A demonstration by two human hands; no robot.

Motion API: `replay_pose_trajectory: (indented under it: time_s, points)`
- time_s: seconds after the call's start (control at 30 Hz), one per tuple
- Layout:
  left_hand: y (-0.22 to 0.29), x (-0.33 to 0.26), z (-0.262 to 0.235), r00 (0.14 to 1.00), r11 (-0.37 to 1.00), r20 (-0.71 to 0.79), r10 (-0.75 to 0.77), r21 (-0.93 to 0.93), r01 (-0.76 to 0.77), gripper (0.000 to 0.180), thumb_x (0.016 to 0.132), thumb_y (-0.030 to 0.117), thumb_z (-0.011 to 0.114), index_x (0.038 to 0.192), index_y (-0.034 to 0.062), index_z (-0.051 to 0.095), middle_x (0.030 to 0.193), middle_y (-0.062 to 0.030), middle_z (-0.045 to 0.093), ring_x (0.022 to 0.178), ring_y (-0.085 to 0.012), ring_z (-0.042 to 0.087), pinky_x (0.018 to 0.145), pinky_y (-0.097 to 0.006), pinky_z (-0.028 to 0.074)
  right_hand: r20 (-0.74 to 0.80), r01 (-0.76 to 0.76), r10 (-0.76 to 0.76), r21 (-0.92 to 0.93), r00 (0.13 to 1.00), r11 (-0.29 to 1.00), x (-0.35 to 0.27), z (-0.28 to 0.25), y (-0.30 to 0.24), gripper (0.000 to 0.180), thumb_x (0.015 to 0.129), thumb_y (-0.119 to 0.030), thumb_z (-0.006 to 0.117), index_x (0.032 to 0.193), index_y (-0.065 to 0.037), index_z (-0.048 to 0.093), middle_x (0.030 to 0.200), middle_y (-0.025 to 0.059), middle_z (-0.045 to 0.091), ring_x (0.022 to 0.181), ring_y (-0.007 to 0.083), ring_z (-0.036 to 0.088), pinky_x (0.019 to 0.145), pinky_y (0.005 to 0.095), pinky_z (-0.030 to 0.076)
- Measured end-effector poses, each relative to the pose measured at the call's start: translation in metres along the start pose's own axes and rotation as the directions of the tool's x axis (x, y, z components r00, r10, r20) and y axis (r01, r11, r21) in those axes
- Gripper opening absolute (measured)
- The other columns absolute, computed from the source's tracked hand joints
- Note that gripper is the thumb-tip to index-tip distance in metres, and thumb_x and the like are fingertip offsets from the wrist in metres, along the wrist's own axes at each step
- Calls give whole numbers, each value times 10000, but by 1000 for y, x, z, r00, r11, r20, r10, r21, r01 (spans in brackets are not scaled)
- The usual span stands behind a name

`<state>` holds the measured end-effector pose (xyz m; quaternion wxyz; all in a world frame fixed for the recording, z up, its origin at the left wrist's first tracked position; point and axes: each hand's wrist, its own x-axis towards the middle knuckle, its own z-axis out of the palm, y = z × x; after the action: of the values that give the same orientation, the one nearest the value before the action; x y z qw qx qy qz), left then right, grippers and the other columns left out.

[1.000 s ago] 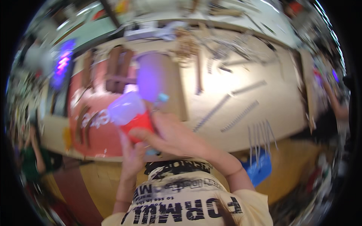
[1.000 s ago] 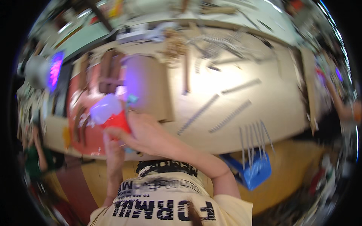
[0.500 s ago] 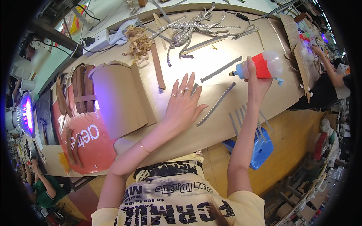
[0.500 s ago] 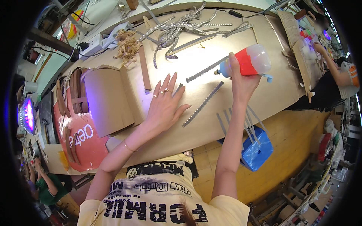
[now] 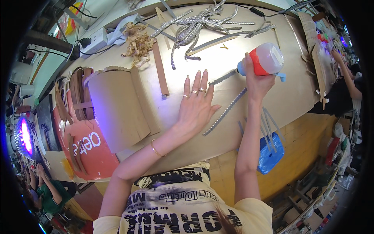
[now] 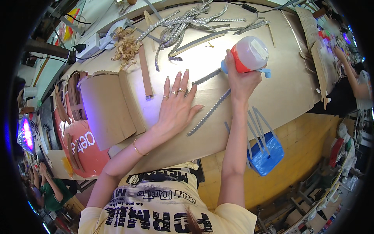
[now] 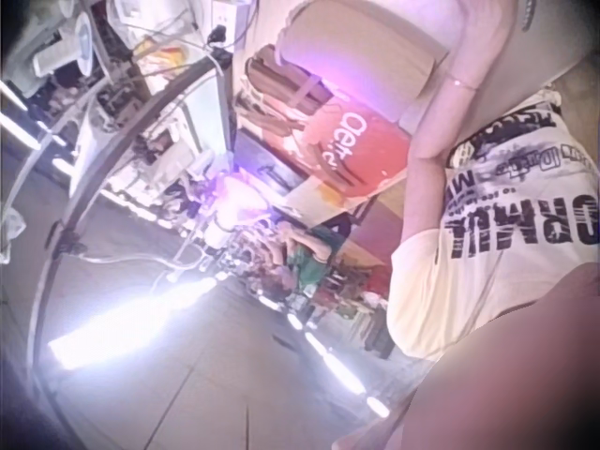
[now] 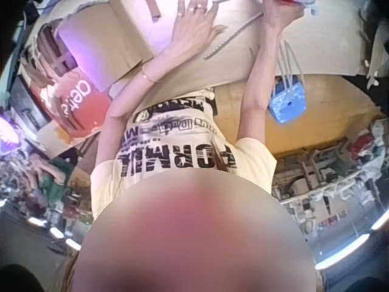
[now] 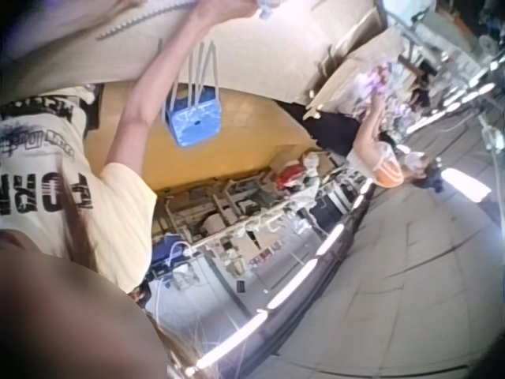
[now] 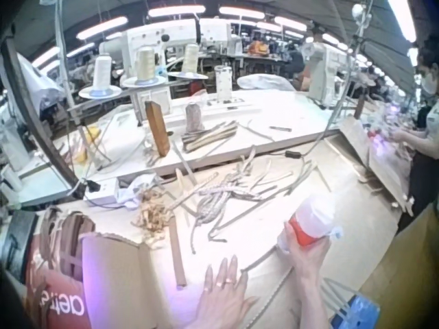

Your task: The person repeatedly wraps a braided cord around a cylindrical cardboard form under a UV lamp, then removes it and applies glue to the cord ends. The process is repeated multiple times with different cord pieces.

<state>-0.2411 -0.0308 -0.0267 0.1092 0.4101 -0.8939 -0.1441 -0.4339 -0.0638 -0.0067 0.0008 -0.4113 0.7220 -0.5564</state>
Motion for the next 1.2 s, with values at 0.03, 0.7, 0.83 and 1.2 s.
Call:
replay_pose_trajectory:
  time_s: [0.03, 0.7, 0.83, 1.2]
  points:
    - [0, 0, 0, 1000, 1000, -1, 1, -1, -1, 594, 920, 438, 568, 1325, 4, 535, 1544, -251, 225, 1451, -399, 175, 1164, -565, 112, -9, -11, 11, -1, 1000, 1000, -3, 1, -2, 485, 747, -341, 840, 990, 47, 680, 899, 122, 722, 823, 208, 699, 778, 332, 536]
    - [6, -18, -9, 986, 999, -160, 45, -9, -47, 409, 845, 327, 683, 1180, 97, 635, 1523, -188, 321, 1440, -331, 243, 1138, -615, 156, 102, -193, 169, 322, 980, 927, -62, 17, -15, 456, 790, -198, 813, 1107, 55, 603, 1036, 114, 675, 902, 162, 645, 799, 313, 519]
    - [10, -58, -60, 940, 959, -341, -3, -267, -94, 663, 846, 371, 696, 1380, 60, 457, 1499, -199, 350, 1386, -349, 347, 1146, -524, 225, 229, -482, 428, 515, 874, 709, -66, -4, -21, 557, 980, -393, 566, 1328, 25, 447, 1236, 139, 574, 1049, 216, 592, 937, 371, 489]
    - [-47, -222, -159, 763, -23, 172, -624, -979, 201, 734, 796, 206, 796, 1374, -23, 405, 1195, -162, 631, 1089, -202, 626, 895, -342, 514, 966, -711, -252, 211, 49, 671, -171, -10, -179, 870, 825, -508, 719, 1408, 46, 389, 1253, 150, 548, 937, 208, 610, 721, 307, 569]
